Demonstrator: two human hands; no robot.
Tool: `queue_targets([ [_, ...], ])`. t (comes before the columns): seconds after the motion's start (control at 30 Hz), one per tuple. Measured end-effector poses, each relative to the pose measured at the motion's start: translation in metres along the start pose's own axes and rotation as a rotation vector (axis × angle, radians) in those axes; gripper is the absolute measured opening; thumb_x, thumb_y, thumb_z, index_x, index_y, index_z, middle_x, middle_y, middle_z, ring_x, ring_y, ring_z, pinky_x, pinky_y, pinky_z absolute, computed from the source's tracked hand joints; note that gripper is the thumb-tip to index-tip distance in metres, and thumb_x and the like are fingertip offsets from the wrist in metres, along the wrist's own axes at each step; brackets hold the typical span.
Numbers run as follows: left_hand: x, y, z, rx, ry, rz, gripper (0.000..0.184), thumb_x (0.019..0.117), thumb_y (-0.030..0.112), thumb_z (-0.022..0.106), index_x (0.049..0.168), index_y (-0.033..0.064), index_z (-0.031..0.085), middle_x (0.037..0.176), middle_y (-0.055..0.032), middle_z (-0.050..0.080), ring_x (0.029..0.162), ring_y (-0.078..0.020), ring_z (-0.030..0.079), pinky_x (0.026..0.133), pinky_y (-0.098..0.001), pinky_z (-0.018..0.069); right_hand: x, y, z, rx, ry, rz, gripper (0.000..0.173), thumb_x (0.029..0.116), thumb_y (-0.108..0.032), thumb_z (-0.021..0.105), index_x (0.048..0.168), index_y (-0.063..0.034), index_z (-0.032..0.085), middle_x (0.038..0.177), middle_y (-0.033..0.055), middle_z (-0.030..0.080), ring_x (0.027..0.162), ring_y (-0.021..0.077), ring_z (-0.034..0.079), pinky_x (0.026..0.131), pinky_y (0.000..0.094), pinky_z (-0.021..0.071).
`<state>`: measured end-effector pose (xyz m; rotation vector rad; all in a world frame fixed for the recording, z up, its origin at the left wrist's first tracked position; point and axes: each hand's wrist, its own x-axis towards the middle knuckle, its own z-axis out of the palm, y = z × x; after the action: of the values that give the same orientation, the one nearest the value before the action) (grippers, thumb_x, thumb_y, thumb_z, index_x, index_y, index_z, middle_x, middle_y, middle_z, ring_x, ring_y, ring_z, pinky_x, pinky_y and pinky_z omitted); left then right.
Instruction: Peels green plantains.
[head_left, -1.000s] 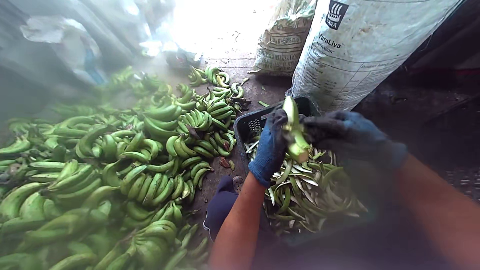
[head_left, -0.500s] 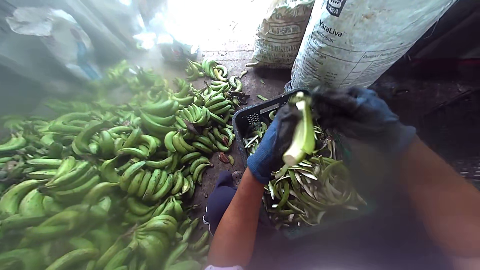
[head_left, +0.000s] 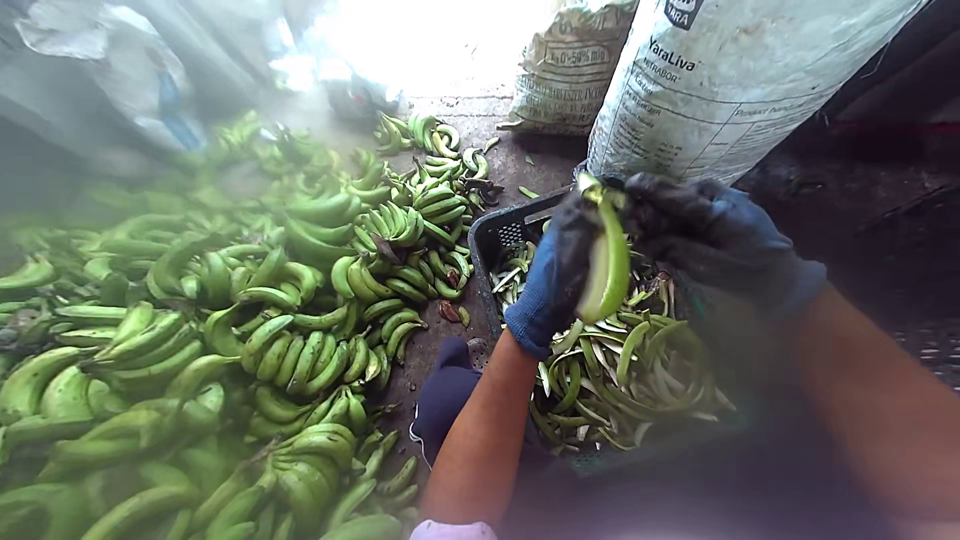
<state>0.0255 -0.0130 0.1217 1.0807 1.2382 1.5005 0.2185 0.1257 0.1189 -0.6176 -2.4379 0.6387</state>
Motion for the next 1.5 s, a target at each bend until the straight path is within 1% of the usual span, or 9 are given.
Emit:
queue_targets([
  [0.1,0.006,-0.008,-0.001,0.133,-0.249,-0.190,0.052,0.1058,0.055,0.036,0.149,0.0289,0.049,0.105,-0.0066,0.069,0.077,-0.0168,0.066,0.063,-0.0371,0.0572,0.003,0.011,-0.004,0.110,0.012,0.124,0.050,0.1017,-0.037,0.054,0.150,-0.0252,0.052,0.129,0.0030,0.064,0.109,0.0109,0.062,0.096,0.0376,0.0520],
  [0.23,0.011,-0.010,-0.002,-0.042,0.071,-0.132,0.041,0.1086,0.050,0.032,0.128,0.0228,0.057,0.089,0.0003,0.065,0.065,-0.0081,0.060,0.052,-0.0255,0.0515,-0.003,-0.004,0.008,0.005,-0.007,-0.006,0.053,0.0973,-0.040,0.058,0.146,-0.0177,0.056,0.118,0.0085,0.067,0.101,0.0205,0.065,0.087,0.0466,0.0551],
  [0.37,0.034,-0.005,-0.004,-0.644,0.353,-0.103,0.046,0.1114,0.041,0.025,0.114,0.0121,0.060,0.091,-0.0022,0.070,0.079,-0.0110,0.070,0.067,-0.0289,0.0604,-0.013,-0.016,0.032,-0.218,0.114,-0.313,0.044,0.0905,-0.034,0.070,0.133,-0.0223,0.068,0.114,0.0138,0.070,0.100,0.0301,0.068,0.082,0.0501,0.0549],
  [0.57,0.034,-0.008,0.000,-0.714,0.268,0.086,0.041,0.1109,0.038,0.023,0.116,0.0156,0.058,0.094,-0.0012,0.071,0.083,-0.0109,0.071,0.072,-0.0294,0.0610,-0.010,-0.023,0.029,-0.212,0.047,-0.198,0.057,0.0921,-0.041,0.063,0.145,-0.0189,0.059,0.116,0.0157,0.069,0.105,0.0339,0.066,0.088,0.0539,0.0535],
  [0.77,0.007,-0.009,0.003,-0.077,0.230,0.190,0.041,0.1102,0.042,0.033,0.145,0.0263,0.048,0.118,0.0060,0.063,0.093,-0.0016,0.061,0.074,-0.0231,0.0556,-0.008,-0.023,0.018,-0.096,-0.038,0.049,0.057,0.0964,-0.038,0.057,0.152,-0.0271,0.048,0.112,0.0067,0.069,0.100,0.0234,0.066,0.083,0.0498,0.0541],
  [0.97,0.005,-0.005,0.005,0.400,0.173,0.109,0.039,0.1105,0.021,0.033,0.144,0.0075,0.047,0.129,-0.0097,0.060,0.105,-0.0139,0.061,0.090,-0.0354,0.0532,-0.007,-0.016,0.017,-0.083,-0.089,0.109,0.057,0.0933,-0.043,0.060,0.148,-0.0270,0.055,0.124,0.0133,0.066,0.112,0.0344,0.063,0.089,0.0602,0.0499],
  [1.17,0.001,-0.005,0.010,0.249,0.019,-0.190,0.058,0.1040,0.063,0.027,0.138,0.0275,0.056,0.094,-0.0048,0.068,0.066,-0.0173,0.062,0.053,-0.0375,0.0531,-0.003,0.011,0.011,0.229,-0.038,0.465,0.043,0.1051,-0.044,0.049,0.147,-0.0353,0.053,0.102,0.0024,0.071,0.075,0.0146,0.067,0.066,0.0429,0.0578],
  [1.33,0.025,-0.009,-0.005,-0.213,0.151,-0.265,0.044,0.1087,0.046,0.036,0.128,0.0108,0.055,0.088,-0.0089,0.067,0.069,-0.0187,0.067,0.060,-0.0361,0.0598,-0.015,-0.013,0.013,0.005,-0.091,-0.053,0.058,0.0972,-0.044,0.058,0.149,-0.0190,0.053,0.119,0.0096,0.069,0.101,0.0219,0.067,0.085,0.0470,0.0563],
  [1.5,0.024,0.004,-0.005,-0.493,0.177,-0.237,0.043,0.1121,0.037,0.021,0.113,0.0106,0.055,0.085,-0.0055,0.071,0.075,-0.0144,0.071,0.067,-0.0307,0.0611,-0.024,-0.013,0.013,-0.265,0.008,-0.386,0.049,0.0919,-0.035,0.067,0.138,-0.0190,0.064,0.109,0.0178,0.071,0.091,0.0359,0.070,0.071,0.0531,0.0566],
])
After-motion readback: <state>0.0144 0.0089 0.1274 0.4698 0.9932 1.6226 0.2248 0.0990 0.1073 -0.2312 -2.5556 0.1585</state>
